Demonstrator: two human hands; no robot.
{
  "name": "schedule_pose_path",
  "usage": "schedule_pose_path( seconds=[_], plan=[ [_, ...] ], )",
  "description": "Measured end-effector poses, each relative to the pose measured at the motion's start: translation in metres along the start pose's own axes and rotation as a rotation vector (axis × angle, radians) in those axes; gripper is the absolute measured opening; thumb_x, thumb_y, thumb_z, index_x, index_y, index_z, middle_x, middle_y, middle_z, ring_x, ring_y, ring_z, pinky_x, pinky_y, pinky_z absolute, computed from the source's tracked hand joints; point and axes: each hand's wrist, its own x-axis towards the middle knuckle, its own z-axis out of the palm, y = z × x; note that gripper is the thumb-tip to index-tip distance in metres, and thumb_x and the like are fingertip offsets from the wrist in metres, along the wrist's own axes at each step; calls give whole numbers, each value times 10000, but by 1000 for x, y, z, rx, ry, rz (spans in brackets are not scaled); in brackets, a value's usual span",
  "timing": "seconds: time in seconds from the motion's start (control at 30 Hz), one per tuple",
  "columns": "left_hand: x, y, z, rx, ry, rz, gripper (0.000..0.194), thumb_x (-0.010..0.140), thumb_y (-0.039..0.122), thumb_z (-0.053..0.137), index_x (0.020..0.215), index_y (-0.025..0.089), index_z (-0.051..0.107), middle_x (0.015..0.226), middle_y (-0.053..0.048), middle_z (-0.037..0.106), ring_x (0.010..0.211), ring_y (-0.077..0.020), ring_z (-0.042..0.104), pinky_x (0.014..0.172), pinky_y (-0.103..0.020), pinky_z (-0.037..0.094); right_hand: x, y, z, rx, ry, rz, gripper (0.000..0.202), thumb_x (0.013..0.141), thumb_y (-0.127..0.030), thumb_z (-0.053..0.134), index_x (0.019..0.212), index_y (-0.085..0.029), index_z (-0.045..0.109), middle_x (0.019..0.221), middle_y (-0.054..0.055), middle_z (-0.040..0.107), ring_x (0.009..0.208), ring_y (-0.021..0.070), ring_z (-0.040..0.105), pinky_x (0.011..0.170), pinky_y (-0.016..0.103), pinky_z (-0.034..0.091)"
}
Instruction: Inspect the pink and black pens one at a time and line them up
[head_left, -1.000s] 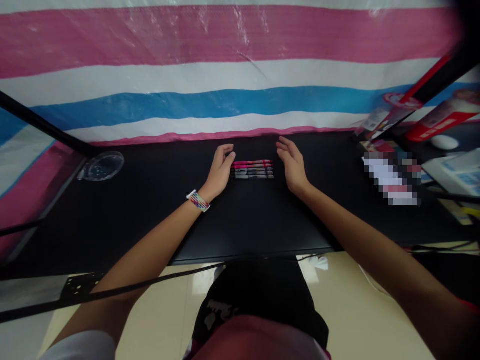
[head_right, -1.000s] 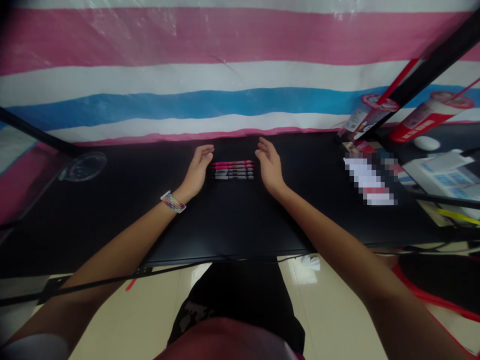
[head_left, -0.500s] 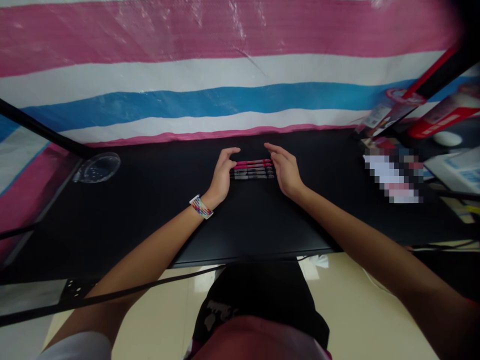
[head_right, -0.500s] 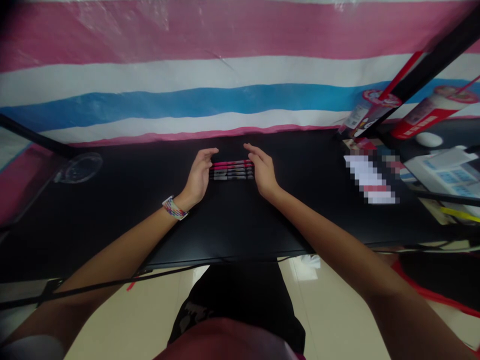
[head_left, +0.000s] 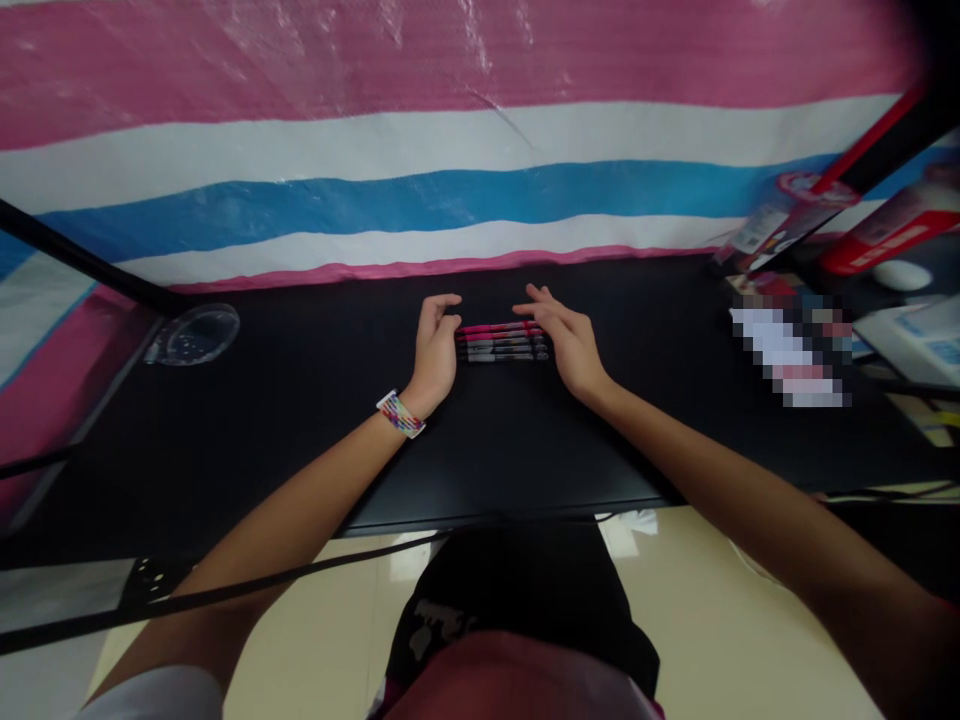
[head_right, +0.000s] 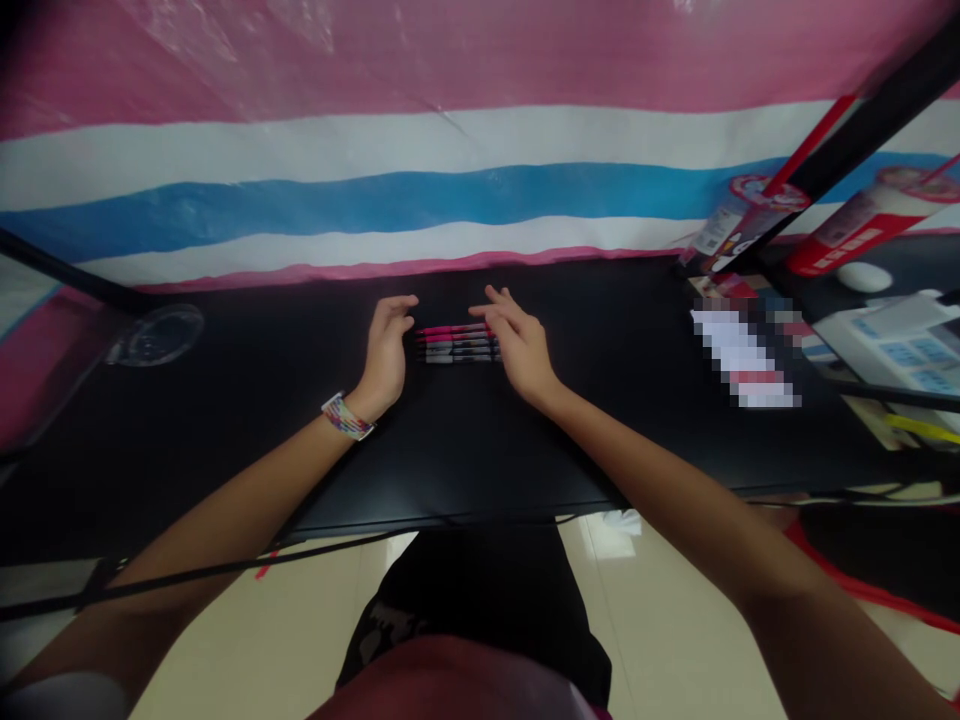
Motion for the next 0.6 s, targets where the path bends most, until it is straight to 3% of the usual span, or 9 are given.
schedule_pose_path(
  seconds=[0.1, 0.2, 0.4, 0.6],
  plan=[
    [10, -2, -8, 45, 58, 3, 190, 952, 196, 593, 1114, 277, 652, 1269, -62, 727, 1350, -259, 661, 1239, -438, 480, -8, -11, 0, -200, -99, -223, 324, 1111, -455, 624, 1048, -281, 891, 1582, 60, 731, 1673, 385, 469, 1374, 700, 334],
    [16, -3, -13, 56, 79, -2, 176, 957, 180, 594, 1094, 272, 655, 1240, -62, 729, 1321, -257, 672, 1226, -439, 487, -14, -16, 4, -338, -193, -391, 271, 1088, -361, 649, 958, -269, 868, 1545, 66, 754, 1640, 393, 505, 1333, 712, 398],
    [14, -1, -12, 68, 52, 43, 167, 957, 175, 607, 1078, 261, 686, 1195, -67, 733, 1233, -252, 695, 1187, -437, 520, -15, -20, 4, -391, -313, -542, 166, 1024, -235, 686, 929, -258, 820, 1402, 88, 801, 1489, 377, 605, 1215, 650, 518],
    [11, 5, -10, 85, -26, 95, 194, 961, 158, 598, 1066, 260, 726, 1203, -72, 738, 1209, -244, 713, 1153, -431, 544, -12, -23, 0, -541, -414, -653, 132, 964, -220, 741, 1059, -252, 827, 1014, 76, 794, 1104, 335, 684, 1108, 610, 511]
  ],
)
